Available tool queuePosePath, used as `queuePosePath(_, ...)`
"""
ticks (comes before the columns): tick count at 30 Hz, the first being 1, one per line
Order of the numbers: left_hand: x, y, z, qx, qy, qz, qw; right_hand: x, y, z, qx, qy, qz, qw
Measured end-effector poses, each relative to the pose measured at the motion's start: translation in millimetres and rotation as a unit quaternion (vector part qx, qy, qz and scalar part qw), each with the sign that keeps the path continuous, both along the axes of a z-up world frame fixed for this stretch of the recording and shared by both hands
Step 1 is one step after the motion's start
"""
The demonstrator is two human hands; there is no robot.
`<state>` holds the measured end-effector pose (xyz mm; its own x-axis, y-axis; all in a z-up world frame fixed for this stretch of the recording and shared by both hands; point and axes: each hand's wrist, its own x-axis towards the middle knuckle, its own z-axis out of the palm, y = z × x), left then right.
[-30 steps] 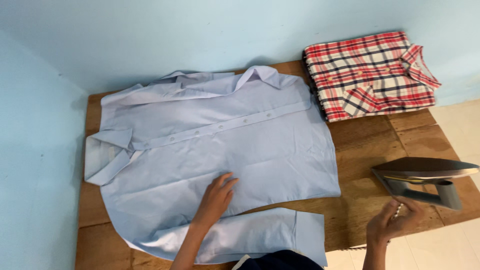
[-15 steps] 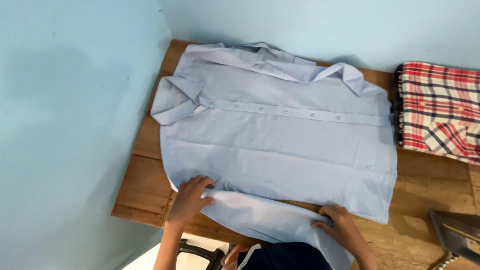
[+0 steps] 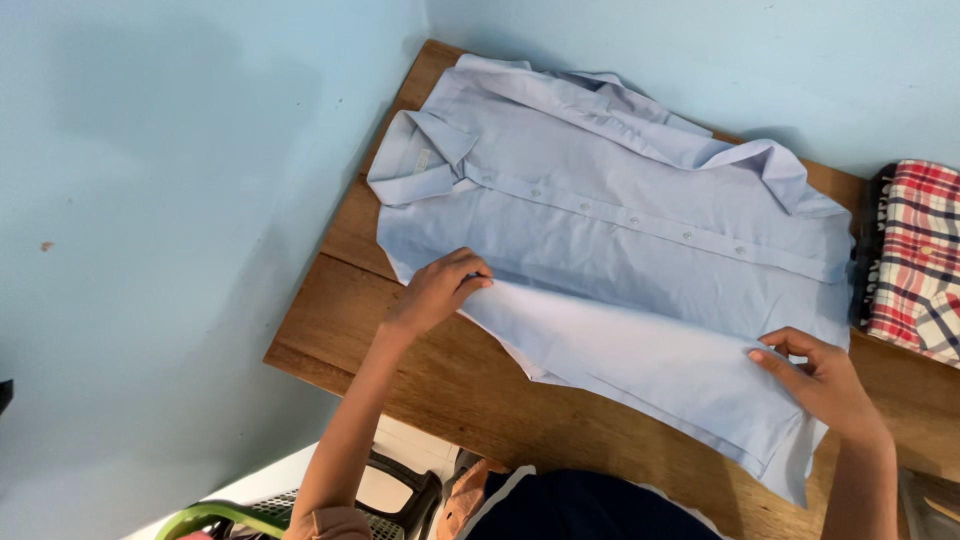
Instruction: The person irons a light blue shirt on a wooden table. They smooth the fabric with their hands and use an iron to press the sleeves, collar, and body of the shirt, repositioning the garment several times to reach different areas.
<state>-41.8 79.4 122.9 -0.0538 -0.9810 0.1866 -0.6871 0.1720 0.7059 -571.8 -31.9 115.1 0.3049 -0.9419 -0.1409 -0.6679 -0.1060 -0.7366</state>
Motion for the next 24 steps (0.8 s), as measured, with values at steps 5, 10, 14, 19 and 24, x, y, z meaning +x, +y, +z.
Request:
queuePosePath(5,-18.1,0.2,-16.6,-0.131,-0.146,-0.014,0.981,2.8,-23.7,-12.5,0.014,0.073,-0.020,0.997)
queuePosePath(10,-25.7,23.7,-51.1,-0.127,-0.270,-0.047,0.953,4.8,-28.7,-55.3,0.104,0.133,0.023,0.985)
queuePosePath(14,-21.0,17.2,-85.5,-0.165,-0.343,0.017,0.925,0.1,-29.2,-74.0,0.179,0.091,0.076,0.977)
queuePosePath(19,-23.0,-6.3,-102.3,-0.167,-0.414,0.018,0.894,21.5,-22.8,-56.3,0.118,0.116,0.043,0.985)
queuePosePath(24,-11.3,-17.8,-98.1,-0.178,-0.235,0.036,0.955,46.3,17.4,-24.1,-0.040,0.257,0.119,0.958)
